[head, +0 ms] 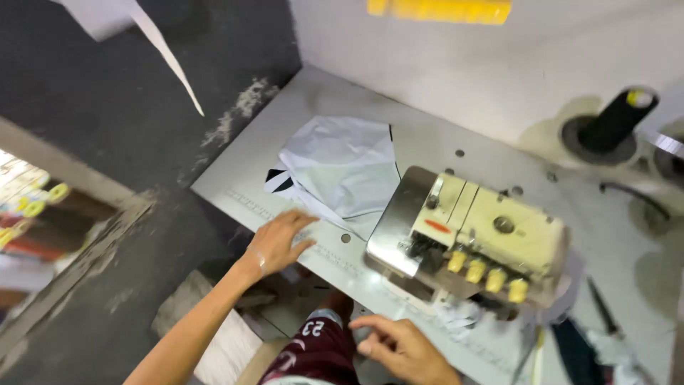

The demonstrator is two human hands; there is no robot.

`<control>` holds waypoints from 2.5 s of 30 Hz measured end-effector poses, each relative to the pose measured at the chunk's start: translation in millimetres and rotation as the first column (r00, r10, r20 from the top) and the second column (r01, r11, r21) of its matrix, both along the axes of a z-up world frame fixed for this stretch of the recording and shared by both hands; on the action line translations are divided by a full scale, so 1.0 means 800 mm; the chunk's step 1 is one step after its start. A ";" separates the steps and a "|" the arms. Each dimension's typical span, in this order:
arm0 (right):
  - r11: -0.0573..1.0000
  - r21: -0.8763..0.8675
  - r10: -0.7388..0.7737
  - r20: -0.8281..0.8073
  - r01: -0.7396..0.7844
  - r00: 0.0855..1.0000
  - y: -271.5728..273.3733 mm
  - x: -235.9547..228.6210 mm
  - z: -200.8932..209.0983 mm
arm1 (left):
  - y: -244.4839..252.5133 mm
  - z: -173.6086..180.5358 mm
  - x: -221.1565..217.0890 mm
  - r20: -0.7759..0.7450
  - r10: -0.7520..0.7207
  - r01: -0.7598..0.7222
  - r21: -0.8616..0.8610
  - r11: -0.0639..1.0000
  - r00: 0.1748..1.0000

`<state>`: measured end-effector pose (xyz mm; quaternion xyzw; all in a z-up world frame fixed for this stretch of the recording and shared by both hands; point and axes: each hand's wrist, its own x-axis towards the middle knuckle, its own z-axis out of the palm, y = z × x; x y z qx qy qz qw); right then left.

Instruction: The person threads a sewing machine by hand, guiding thread through the tension discs and needle area. They use a small metal tool to assist in threading and occasionally use scissors to cut thread. The person also handles a white cloth and adjusts the machine's components.

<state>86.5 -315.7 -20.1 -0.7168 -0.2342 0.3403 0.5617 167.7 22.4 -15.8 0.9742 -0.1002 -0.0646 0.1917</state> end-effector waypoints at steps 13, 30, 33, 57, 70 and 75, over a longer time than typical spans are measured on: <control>0.323 -0.205 -0.872 -0.445 0.924 0.206 0.011 -0.257 -0.220 | 0.104 -0.179 0.131 0.473 -0.076 0.105 -0.035 0.994 0.878; 0.109 0.002 -0.611 0.789 0.994 0.065 0.057 -0.079 -0.133 | 0.122 -0.188 0.114 0.602 -0.029 0.147 -0.148 0.978 0.798; 0.148 0.009 -0.319 0.947 0.989 0.039 0.037 -0.045 -0.170 | 0.125 -0.202 0.117 0.613 -0.035 0.147 -0.133 0.980 0.789; 0.460 -0.065 -0.722 0.552 0.885 0.416 0.070 -0.127 -0.148 | 0.110 -0.169 0.115 0.643 -0.147 0.204 -0.014 0.979 0.751; -0.083 0.335 -0.556 0.766 0.939 -0.323 -0.013 0.070 -0.139 | 0.113 -0.191 0.133 0.670 -0.065 0.102 -0.016 0.995 0.739; -0.094 0.406 -0.471 0.786 0.909 -0.400 -0.025 0.065 -0.137 | 0.116 -0.195 0.137 0.680 -0.062 0.094 -0.010 0.996 0.730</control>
